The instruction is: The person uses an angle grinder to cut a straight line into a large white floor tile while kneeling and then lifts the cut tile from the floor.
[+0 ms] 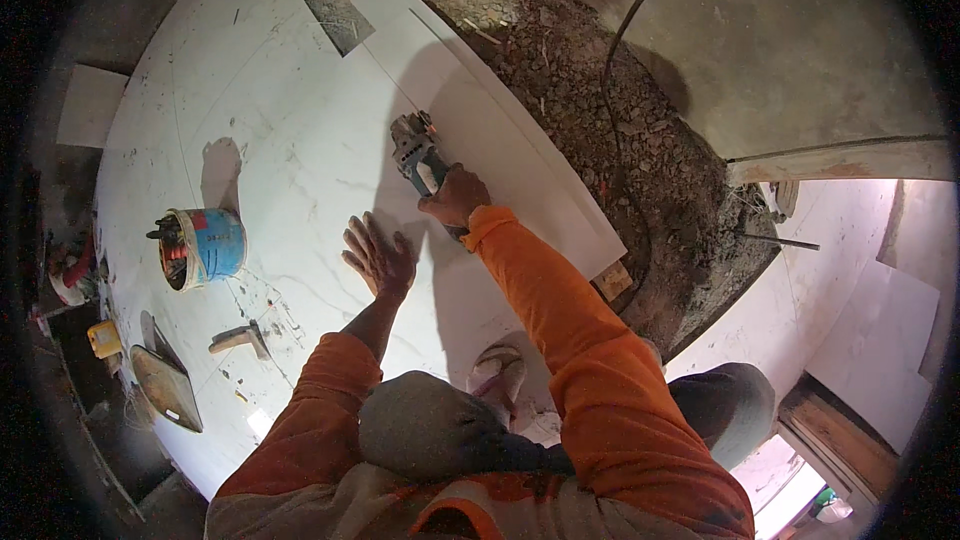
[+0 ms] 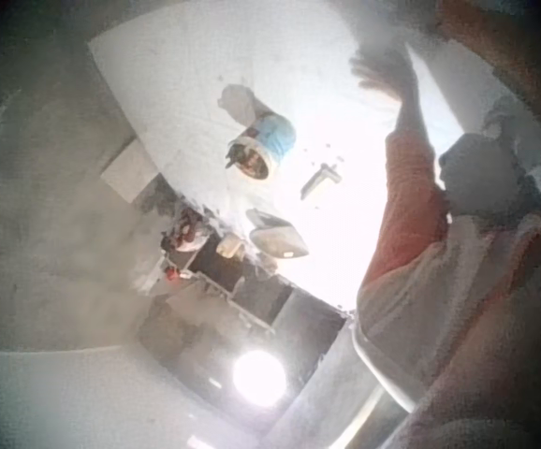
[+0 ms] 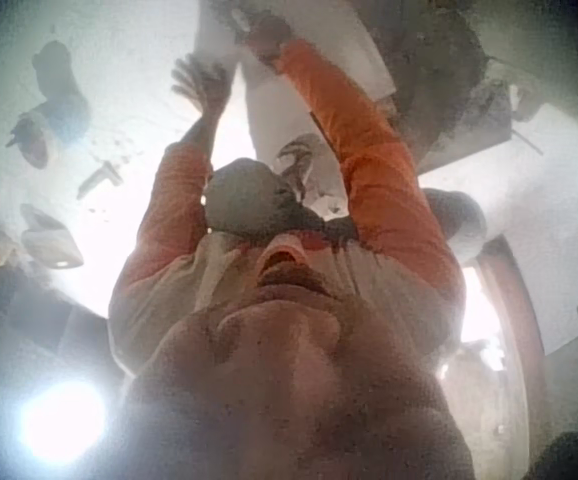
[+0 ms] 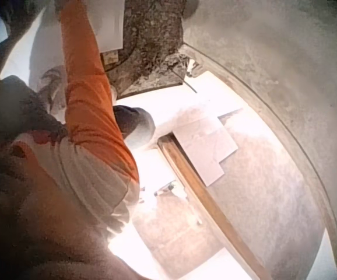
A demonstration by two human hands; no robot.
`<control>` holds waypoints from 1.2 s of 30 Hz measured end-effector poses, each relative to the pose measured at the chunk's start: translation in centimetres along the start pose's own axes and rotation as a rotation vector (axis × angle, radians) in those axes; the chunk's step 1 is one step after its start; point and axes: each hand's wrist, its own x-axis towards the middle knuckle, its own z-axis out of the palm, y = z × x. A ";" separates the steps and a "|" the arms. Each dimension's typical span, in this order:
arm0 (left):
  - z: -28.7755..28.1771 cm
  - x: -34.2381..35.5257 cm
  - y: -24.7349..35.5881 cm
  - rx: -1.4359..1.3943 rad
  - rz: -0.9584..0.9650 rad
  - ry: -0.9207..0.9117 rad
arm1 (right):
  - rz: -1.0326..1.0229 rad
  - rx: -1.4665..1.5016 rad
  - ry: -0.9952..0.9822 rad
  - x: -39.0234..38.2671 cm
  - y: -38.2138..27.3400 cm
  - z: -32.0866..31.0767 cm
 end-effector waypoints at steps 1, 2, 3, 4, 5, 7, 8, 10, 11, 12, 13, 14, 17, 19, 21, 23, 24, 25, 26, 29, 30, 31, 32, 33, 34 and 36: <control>0.0 0.0 0.0 0.008 -0.003 -0.001 | 0.001 -0.001 -0.001 -0.1 0.1 0.0; 0.0 0.0 0.1 0.016 -0.006 -0.001 | 0.010 0.015 0.000 -0.1 0.2 0.1; -0.1 0.0 0.1 0.015 -0.007 -0.003 | 0.021 0.031 0.002 -0.1 0.3 0.1; -0.1 0.0 0.2 0.010 -0.006 -0.002 | 0.022 0.029 0.001 -0.2 0.4 0.2; -0.2 -0.1 0.3 0.005 -0.005 -0.002 | 0.020 0.028 0.008 -0.2 0.5 0.2; -0.2 0.0 0.2 0.008 -0.006 -0.007 | 0.017 0.026 0.016 -0.2 0.8 0.5; -0.2 0.0 0.2 0.013 -0.006 -0.011 | 0.008 0.016 0.022 -0.2 1.0 0.6; -0.1 0.0 0.0 0.019 -0.008 -0.005 | -0.004 0.007 0.028 -0.3 0.9 0.7; 0.0 0.0 0.0 0.027 -0.009 -0.001 | -0.010 0.009 0.026 -0.3 0.8 0.7; 0.0 0.0 0.0 0.026 -0.007 0.000 | -0.014 0.011 0.025 -0.3 0.9 0.7; 0.0 0.0 0.1 0.026 -0.012 -0.004 | -0.014 0.012 0.027 -0.3 0.9 0.7; 0.0 0.0 0.1 0.025 -0.017 -0.008 | -0.016 0.008 0.035 -0.2 0.8 0.8; 0.1 0.0 0.4 0.030 -0.013 -0.009 | -0.008 0.009 0.045 0.3 1.0 0.7; -0.1 -0.1 0.3 0.026 -0.019 -0.018 | -0.004 0.018 0.046 0.2 0.6 0.6; -0.1 -0.1 0.2 0.019 -0.025 -0.026 | -0.034 0.008 0.033 -0.3 0.4 0.5; -0.2 -0.1 0.1 0.040 -0.030 -0.016 | -0.009 0.022 0.010 -0.7 0.3 0.5; -0.1 -0.1 0.2 0.038 -0.027 -0.017 | 0.016 0.036 -0.011 -0.8 0.5 0.4; -0.1 -0.1 0.3 0.038 -0.025 -0.017 | 0.018 0.035 -0.008 -0.8 0.8 0.5; 0.0 -0.1 0.4 0.039 -0.024 -0.018 | 0.006 0.036 0.008 -0.8 1.2 0.7; 0.2 -0.1 0.0 0.043 -0.006 0.020 | 0.000 0.046 0.017 -1.3 1.2 0.9; 0.3 -0.1 0.1 0.041 -0.004 0.020 | 0.009 0.053 0.016 -1.5 1.3 0.8; 0.3 -0.1 0.1 0.038 0.000 0.017 | 0.010 0.053 0.018 -1.6 1.5 0.8; 0.3 -0.1 0.1 0.034 0.003 0.015 | 0.005 0.041 0.031 -1.6 1.6 0.9; 0.4 -0.2 0.1 0.035 0.005 0.012 | 0.002 0.031 0.043 -1.8 1.7 1.0; 0.5 -0.1 0.1 0.032 0.009 0.013 | 0.005 0.032 0.044 -1.9 1.8 1.0; 0.7 -0.2 -0.2 0.032 0.012 0.014 | 0.054 0.051 -0.017 -2.0 1.6 0.7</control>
